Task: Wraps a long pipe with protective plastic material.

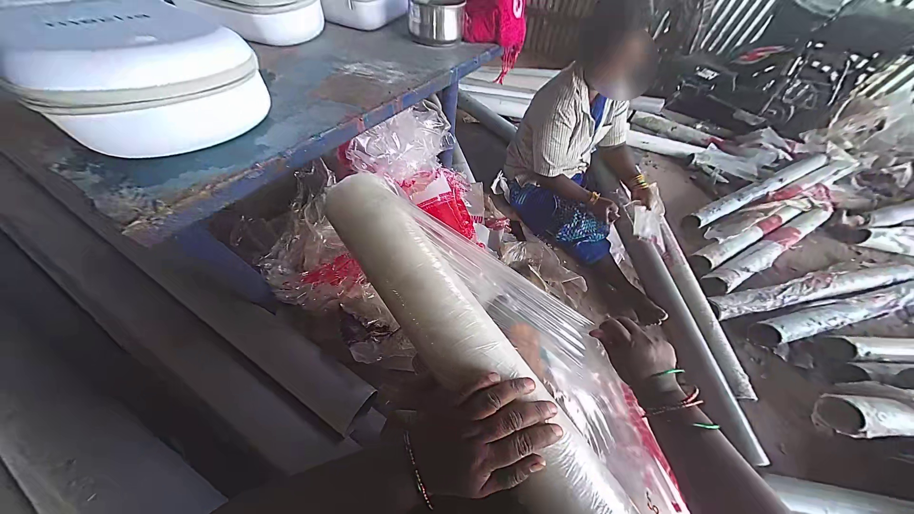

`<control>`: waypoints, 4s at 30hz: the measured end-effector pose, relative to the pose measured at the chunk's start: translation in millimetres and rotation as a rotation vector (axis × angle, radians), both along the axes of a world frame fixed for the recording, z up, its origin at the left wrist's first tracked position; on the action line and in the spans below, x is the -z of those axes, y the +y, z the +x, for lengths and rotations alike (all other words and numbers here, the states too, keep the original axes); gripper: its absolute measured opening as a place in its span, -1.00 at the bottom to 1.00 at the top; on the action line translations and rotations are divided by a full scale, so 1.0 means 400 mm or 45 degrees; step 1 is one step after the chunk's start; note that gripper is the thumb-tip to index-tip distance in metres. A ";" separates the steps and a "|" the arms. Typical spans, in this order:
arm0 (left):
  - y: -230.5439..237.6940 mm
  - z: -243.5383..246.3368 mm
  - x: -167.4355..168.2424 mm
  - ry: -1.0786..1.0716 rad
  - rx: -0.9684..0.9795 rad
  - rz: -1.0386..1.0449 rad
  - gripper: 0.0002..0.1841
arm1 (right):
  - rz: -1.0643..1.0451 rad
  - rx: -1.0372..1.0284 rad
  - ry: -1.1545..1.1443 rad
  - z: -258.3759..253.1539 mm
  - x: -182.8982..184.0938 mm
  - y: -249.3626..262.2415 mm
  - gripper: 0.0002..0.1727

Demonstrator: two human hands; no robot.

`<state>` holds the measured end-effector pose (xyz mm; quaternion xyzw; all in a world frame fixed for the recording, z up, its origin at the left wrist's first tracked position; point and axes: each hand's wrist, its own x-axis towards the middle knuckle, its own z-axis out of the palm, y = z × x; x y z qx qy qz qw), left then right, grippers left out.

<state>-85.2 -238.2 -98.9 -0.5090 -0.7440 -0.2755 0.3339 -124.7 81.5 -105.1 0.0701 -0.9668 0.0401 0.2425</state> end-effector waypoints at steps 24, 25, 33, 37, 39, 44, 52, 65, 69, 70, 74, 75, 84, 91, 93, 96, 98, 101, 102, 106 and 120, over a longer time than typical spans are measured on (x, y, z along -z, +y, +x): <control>0.070 0.082 0.011 -0.176 -0.028 0.199 -0.68 | -0.380 -0.264 -0.686 -0.119 -0.323 -0.386 -0.39; 0.068 0.088 0.023 -0.184 -0.018 0.195 -0.69 | -0.371 -0.264 -0.714 -0.123 -0.316 -0.411 -0.39; -0.056 -0.036 -0.097 -0.222 0.051 0.590 -0.62 | -0.159 -0.171 -0.521 -0.084 -0.299 -0.507 -0.59; -0.106 -0.197 -0.158 -0.132 -0.202 0.422 -0.59 | 0.020 -0.141 -0.537 -0.085 -0.334 -0.510 -0.65; -0.102 -0.236 -0.156 -0.165 -0.261 0.352 -0.63 | 0.068 -0.094 -0.613 -0.099 -0.357 -0.501 -0.61; -0.091 -0.228 -0.162 -0.265 -0.323 0.104 -0.47 | 0.187 -0.080 -0.571 -0.135 -0.360 -0.466 -0.49; -0.116 -0.228 -0.112 -0.139 -0.293 0.075 -0.39 | 0.367 -0.353 -0.315 -0.198 -0.276 -0.413 -0.57; -0.116 -0.191 -0.023 -0.087 -0.235 0.290 -0.43 | 0.049 -0.008 -0.753 -0.262 -0.048 -0.313 -0.46; -0.115 -0.192 -0.054 -0.075 -0.210 0.212 -0.37 | 0.027 -0.004 -0.797 -0.255 -0.090 -0.308 -0.43; -0.119 -0.194 -0.062 -0.087 -0.176 0.204 -0.37 | -0.004 -0.001 -0.796 -0.248 -0.098 -0.305 -0.42; -0.136 -0.230 -0.122 -0.130 -0.197 0.306 -0.47 | -0.234 0.044 -0.808 -0.227 -0.149 -0.269 -0.44; -0.145 -0.248 -0.143 -0.135 -0.317 0.320 -0.51 | -0.294 0.051 -0.797 -0.224 -0.162 -0.257 -0.45; -0.195 -0.372 -0.184 -0.845 -0.719 0.426 -0.12 | -0.764 -0.110 -0.463 -0.172 -0.244 -0.178 -0.52; -0.190 -0.355 -0.145 -0.860 -0.603 0.643 -0.20 | -0.528 0.005 -0.638 -0.173 -0.352 -0.213 -0.66; -0.210 -0.349 -0.138 -0.853 -0.614 0.682 -0.20 | -0.458 -0.074 -0.706 -0.185 -0.370 -0.233 -0.66; -0.212 -0.351 -0.120 -0.863 -0.576 0.716 -0.18 | -0.357 -0.061 -0.709 -0.202 -0.363 -0.216 -0.65; -0.215 -0.357 -0.111 -0.845 -0.565 0.728 -0.18 | -0.384 0.015 -0.644 -0.224 -0.356 -0.185 -0.63; -0.235 -0.351 -0.104 -0.841 -0.608 0.746 -0.17 | -0.481 0.121 -0.249 -0.269 -0.370 -0.154 -0.53; -0.234 -0.351 -0.103 -0.845 -0.611 0.751 -0.17 | -0.487 0.114 -0.142 -0.273 -0.383 -0.165 -0.52; -0.229 -0.357 -0.104 -0.839 -0.609 0.745 -0.17 | -0.369 -0.328 -0.133 -0.251 -0.392 -0.311 -0.68; -0.244 -0.357 -0.086 -0.827 -0.568 0.799 -0.15 | -0.182 -0.462 -0.773 -0.355 -0.331 -0.577 -0.66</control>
